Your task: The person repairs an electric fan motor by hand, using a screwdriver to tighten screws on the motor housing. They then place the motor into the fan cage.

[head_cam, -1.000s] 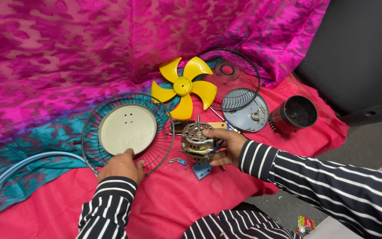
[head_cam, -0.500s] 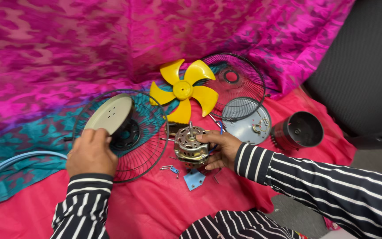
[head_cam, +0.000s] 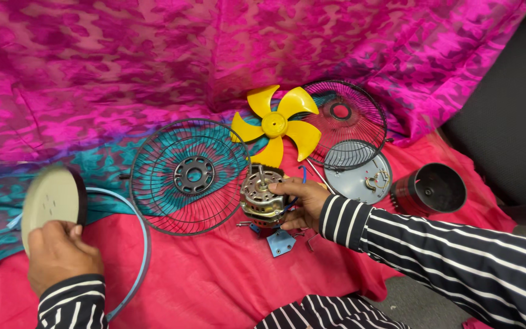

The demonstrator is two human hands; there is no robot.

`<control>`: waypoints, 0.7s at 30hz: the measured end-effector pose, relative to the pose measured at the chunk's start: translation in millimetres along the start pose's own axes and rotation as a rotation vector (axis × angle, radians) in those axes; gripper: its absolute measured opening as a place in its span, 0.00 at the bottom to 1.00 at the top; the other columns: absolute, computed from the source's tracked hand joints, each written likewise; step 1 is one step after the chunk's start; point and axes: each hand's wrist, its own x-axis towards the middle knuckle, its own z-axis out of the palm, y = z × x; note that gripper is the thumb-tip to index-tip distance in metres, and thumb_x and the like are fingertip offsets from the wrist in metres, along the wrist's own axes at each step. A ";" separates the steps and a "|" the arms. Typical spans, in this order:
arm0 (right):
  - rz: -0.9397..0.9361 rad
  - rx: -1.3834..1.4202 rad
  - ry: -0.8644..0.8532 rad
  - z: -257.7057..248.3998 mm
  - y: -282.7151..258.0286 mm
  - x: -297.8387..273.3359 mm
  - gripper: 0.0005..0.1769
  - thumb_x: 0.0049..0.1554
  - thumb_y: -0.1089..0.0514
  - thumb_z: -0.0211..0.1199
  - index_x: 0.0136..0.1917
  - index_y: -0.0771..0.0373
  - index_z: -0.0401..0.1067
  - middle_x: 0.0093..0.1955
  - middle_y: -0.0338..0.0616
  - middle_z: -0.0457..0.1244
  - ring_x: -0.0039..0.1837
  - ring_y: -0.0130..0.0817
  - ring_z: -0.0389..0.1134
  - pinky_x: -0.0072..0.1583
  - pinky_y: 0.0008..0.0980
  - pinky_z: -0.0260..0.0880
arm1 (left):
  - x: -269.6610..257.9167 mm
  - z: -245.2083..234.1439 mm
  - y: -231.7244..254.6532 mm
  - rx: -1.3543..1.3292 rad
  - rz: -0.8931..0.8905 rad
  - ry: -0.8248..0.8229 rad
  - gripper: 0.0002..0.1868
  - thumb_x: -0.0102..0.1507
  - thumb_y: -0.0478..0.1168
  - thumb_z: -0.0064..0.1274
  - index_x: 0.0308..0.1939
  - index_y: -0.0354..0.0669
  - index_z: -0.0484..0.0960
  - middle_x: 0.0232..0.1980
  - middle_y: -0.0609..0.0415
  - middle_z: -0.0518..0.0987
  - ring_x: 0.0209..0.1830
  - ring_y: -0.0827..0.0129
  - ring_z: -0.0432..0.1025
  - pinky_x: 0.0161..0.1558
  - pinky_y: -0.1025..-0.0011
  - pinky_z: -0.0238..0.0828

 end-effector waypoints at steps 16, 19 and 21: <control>-0.062 0.036 0.088 19.1 25.0 -24.8 0.29 0.50 0.41 0.69 0.60 0.55 0.69 0.50 0.44 0.69 0.41 0.34 0.74 0.38 0.30 0.76 | -10.9 25.9 115.1 -0.127 0.561 -0.694 0.44 0.45 0.62 0.67 0.63 0.53 0.76 0.62 0.46 0.76 0.65 0.48 0.67 0.62 0.40 0.60; -0.059 0.043 0.100 20.8 30.6 -21.1 0.30 0.50 0.40 0.68 0.61 0.55 0.68 0.51 0.43 0.69 0.40 0.35 0.75 0.37 0.31 0.75 | -9.3 19.1 132.2 0.090 0.485 -0.977 0.24 0.60 0.46 0.59 0.61 0.59 0.75 0.60 0.56 0.77 0.67 0.61 0.69 0.67 0.44 0.61; -0.060 0.047 0.100 20.0 33.3 -21.5 0.31 0.50 0.40 0.68 0.62 0.55 0.67 0.50 0.44 0.69 0.40 0.36 0.74 0.38 0.32 0.76 | -1.5 14.7 132.8 0.076 0.529 -0.908 0.20 0.60 0.41 0.56 0.57 0.58 0.76 0.56 0.55 0.78 0.62 0.58 0.72 0.60 0.46 0.67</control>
